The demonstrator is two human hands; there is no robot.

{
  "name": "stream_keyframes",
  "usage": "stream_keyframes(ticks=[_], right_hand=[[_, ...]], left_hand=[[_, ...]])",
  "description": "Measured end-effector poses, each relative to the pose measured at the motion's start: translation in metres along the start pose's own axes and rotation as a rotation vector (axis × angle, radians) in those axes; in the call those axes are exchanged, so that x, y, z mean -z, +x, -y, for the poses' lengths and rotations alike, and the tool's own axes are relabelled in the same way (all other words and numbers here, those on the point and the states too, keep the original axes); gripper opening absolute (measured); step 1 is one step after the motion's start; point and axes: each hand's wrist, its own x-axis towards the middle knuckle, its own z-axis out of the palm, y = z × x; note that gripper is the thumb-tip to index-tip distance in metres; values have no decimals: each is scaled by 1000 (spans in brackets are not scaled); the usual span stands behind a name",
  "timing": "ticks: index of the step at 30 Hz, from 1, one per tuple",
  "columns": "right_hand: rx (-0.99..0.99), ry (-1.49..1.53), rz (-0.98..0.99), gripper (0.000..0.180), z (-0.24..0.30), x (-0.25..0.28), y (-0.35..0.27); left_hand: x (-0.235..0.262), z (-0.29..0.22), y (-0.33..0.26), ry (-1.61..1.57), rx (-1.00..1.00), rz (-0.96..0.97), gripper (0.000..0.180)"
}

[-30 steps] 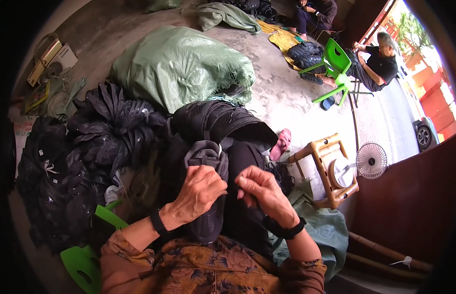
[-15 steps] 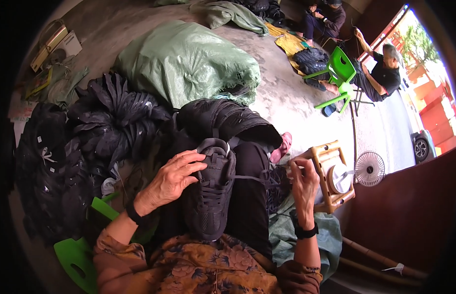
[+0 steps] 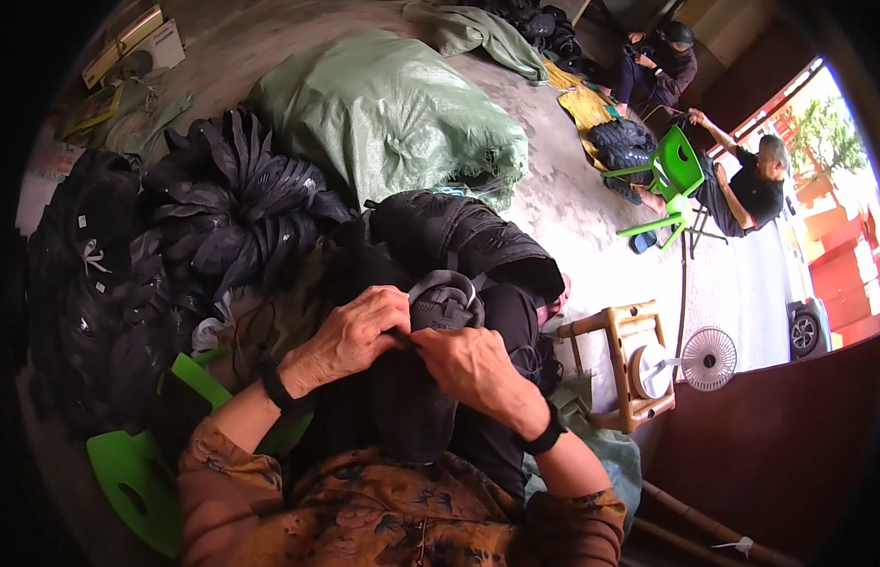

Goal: Lacing a dark grey athletic shoe.

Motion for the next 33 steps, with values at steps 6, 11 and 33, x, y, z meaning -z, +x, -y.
stream_keyframes(ticks=[6,11,33], right_hand=[[0,-71,-35,17,-1,-16,-5],[196,20,-233,20,-25,-6,-9],[145,745,-822,21,-10,363,-121]], left_hand=[[-4,0,-3,20,-4,-35,38],[-3,3,-3,-75,9,-34,42],[-16,-61,85,-498,83,442,44]])
